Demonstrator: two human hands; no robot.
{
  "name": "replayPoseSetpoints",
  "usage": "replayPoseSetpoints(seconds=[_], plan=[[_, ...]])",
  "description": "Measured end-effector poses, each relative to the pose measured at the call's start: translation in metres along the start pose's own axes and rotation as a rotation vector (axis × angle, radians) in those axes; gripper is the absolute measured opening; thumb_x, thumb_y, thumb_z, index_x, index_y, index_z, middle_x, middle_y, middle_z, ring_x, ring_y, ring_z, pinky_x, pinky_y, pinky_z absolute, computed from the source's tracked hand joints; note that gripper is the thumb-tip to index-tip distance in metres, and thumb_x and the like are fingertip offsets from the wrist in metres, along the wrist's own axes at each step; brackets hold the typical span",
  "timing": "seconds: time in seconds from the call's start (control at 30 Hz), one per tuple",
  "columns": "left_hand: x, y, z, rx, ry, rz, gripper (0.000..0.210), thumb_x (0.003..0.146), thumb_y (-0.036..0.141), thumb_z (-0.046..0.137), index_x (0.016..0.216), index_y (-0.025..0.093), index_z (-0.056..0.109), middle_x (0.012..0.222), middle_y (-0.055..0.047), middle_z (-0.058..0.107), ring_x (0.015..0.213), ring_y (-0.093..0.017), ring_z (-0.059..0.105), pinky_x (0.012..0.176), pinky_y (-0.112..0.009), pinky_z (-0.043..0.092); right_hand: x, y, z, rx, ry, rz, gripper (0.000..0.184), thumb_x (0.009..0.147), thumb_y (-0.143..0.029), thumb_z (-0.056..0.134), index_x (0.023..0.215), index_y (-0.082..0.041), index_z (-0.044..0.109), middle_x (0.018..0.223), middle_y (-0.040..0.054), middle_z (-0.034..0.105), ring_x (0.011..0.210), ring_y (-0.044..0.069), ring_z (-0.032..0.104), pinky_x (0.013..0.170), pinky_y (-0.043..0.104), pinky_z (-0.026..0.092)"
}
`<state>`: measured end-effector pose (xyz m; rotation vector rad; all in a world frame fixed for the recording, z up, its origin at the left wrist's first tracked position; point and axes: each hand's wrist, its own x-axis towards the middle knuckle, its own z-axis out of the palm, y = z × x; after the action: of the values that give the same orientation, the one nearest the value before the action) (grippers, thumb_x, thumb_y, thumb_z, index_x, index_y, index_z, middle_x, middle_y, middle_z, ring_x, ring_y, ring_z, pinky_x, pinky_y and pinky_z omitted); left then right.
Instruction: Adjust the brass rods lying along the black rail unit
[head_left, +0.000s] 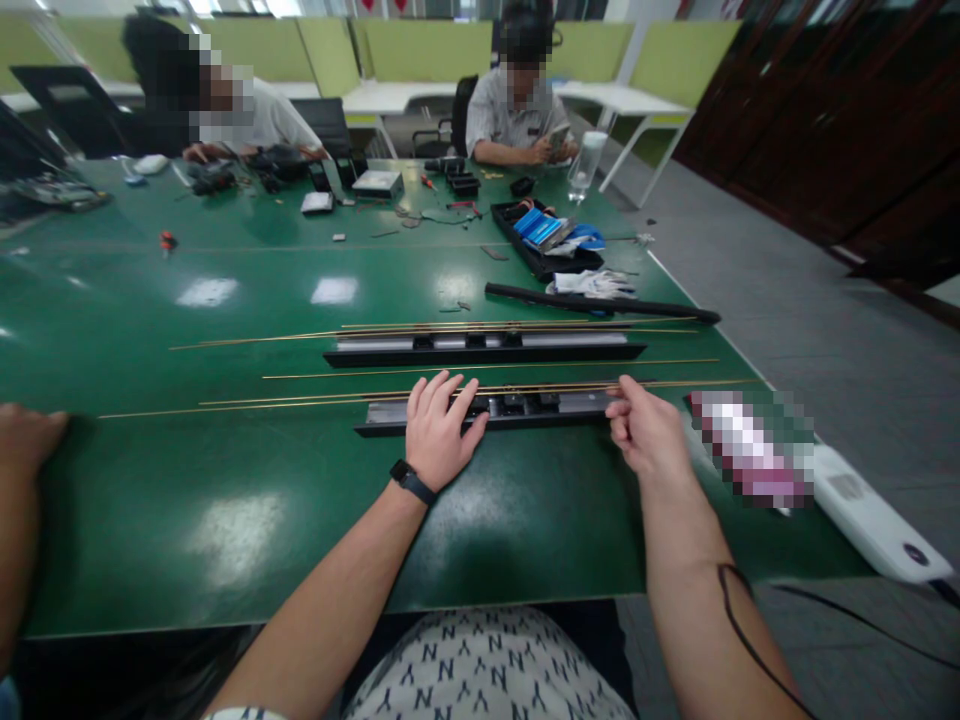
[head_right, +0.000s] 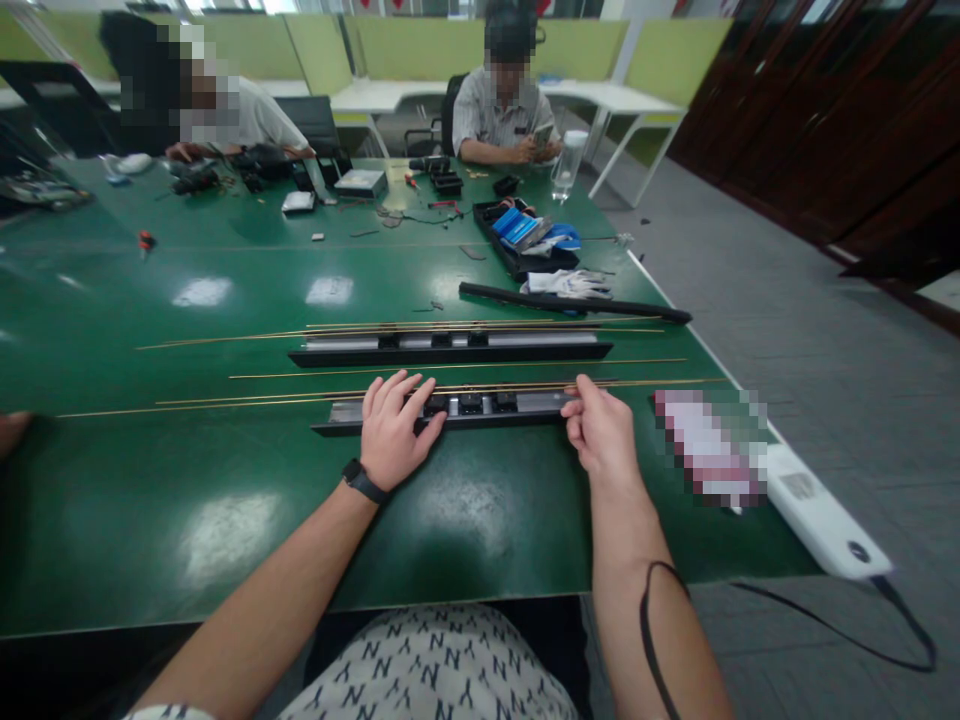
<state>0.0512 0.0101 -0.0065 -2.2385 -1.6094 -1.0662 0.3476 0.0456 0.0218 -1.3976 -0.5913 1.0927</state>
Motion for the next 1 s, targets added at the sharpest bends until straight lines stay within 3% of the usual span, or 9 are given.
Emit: replayPoseSetpoints(seconds=[0.13,0.33,0.57,0.77,1.0], plan=[[0.0001,0.0004,-0.0006,0.002,-0.006,-0.003,0.045,0.096,0.038,0.065,0.139,0.026,0.064,0.139,-0.011,0.068,0.141,-0.030,0.054,0.125,-0.053,0.031,-0.0041,0.0010,0.0025,-0.014,-0.089,0.012,0.027,0.079,-0.039,0.082,0.078,-0.016,0.067,0.051,-0.0010,0.060,0.026,0.006,0.039,0.023,0.016,0.020],[-0.0007,-0.0004,-0.0002,0.008,-0.003,0.002,0.045,0.096,0.039,0.066,0.139,0.025,0.064,0.139,-0.011,0.067,0.141,-0.030,0.054,0.126,-0.052,0.030,-0.0002,-0.0014,-0.0006,0.023,0.059,-0.032,0.025,0.082,-0.039,0.078,0.077,-0.018,0.065,0.051,-0.0015,0.060,0.027,0.007,0.039,0.023,0.016,0.022],[-0.0007,-0.0007,-0.0003,0.019,-0.005,0.006,0.044,0.097,0.039,0.065,0.138,0.023,0.064,0.139,-0.011,0.067,0.140,-0.030,0.055,0.126,-0.052,0.030,-0.0003,0.0047,-0.0004,-0.023,-0.093,0.000,0.031,0.078,-0.042,0.083,0.081,-0.016,0.067,0.052,-0.0011,0.061,0.027,0.006,0.040,0.023,0.017,0.020],[-0.0011,-0.0013,0.0013,0.020,-0.001,0.007,0.045,0.096,0.040,0.066,0.139,0.024,0.064,0.139,-0.010,0.068,0.140,-0.030,0.054,0.126,-0.052,0.029,0.0019,0.0017,-0.0023,0.019,0.049,-0.024,0.026,0.083,-0.039,0.078,0.079,-0.017,0.064,0.051,-0.0023,0.060,0.027,0.007,0.040,0.023,0.017,0.021],[-0.0002,0.0002,-0.0002,0.019,0.008,0.011,0.044,0.097,0.039,0.066,0.139,0.024,0.064,0.139,-0.010,0.068,0.140,-0.030,0.054,0.126,-0.051,0.029,-0.0010,0.0032,-0.0002,0.006,-0.050,0.006,0.027,0.082,-0.039,0.080,0.080,-0.016,0.066,0.052,-0.0016,0.061,0.027,0.006,0.039,0.023,0.017,0.021]])
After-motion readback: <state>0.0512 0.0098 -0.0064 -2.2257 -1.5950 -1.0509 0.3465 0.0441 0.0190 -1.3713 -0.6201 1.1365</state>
